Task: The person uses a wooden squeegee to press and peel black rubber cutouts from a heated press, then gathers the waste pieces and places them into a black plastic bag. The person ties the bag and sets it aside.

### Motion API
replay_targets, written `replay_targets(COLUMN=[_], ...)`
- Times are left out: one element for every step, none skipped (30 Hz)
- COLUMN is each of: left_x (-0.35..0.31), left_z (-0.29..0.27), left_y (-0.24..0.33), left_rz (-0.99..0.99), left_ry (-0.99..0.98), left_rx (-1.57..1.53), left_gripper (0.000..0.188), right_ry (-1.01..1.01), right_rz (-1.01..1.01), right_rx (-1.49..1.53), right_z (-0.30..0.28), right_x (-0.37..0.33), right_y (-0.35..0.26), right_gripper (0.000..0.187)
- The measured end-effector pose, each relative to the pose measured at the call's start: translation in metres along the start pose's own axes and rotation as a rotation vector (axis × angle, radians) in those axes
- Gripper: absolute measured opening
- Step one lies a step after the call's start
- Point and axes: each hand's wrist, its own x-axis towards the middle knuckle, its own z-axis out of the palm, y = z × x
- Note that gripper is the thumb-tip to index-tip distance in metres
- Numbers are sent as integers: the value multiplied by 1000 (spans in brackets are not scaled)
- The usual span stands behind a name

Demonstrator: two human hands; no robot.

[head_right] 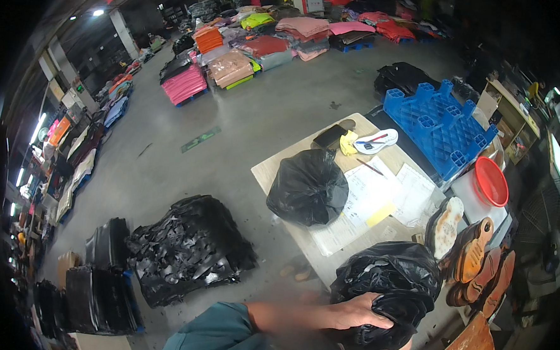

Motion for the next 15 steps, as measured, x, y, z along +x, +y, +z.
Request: replay_targets(left_x=[1, 2, 2, 2, 2, 2, 3, 3, 4, 5, 7, 8, 10, 11, 13], left_z=[1, -1, -2, -3, -5, -5, -5, -6, -6, -7, -9, -10, -12, -14, -16], left_y=[-5, -8, -11, -14, -17, -21, -24, -28, -31, -35, -38, -41, -44, -46, -48], left_rz=[43, 92, 82, 90, 112, 123, 146, 163, 170, 199, 216, 255, 284, 333, 412], left_ry=[-36, 6, 38, 64, 84, 118, 141, 155, 165, 172, 176, 183, 188, 195, 178], left_rx=[-59, 2, -12, -28, -45, -13, 14, 51, 96, 115, 140, 155, 245, 324, 402], left_gripper=[56, 56, 56, 55, 55, 54, 53, 52, 51, 50, 49, 48, 51, 53, 56], right_ry=[40, 102, 87, 71, 57, 68, 84, 99, 115, 135, 146, 158, 171, 188, 206], right_rz=[-22, -15, -4, 6, 16, 31, 69, 108, 147, 134, 157, 180, 203, 213, 223], right_rx=[190, 304, 266, 229, 191, 249, 227, 205, 184, 218, 240, 262, 285, 304, 324], right_z=[17, 27, 33, 39, 43, 46, 47, 49, 50, 52, 54, 55, 57, 58, 59], right_x=[-1, 0, 2, 5, 6, 8, 10, 11, 12, 14, 14, 14, 13, 12, 10], right_y=[5, 5, 4, 4, 3, 2, 2, 2, 3, 4, 6, 7, 8, 8, 7], right_gripper=[124, 116, 114, 112, 110, 99, 94, 89, 85, 67, 64, 61, 57, 56, 55])
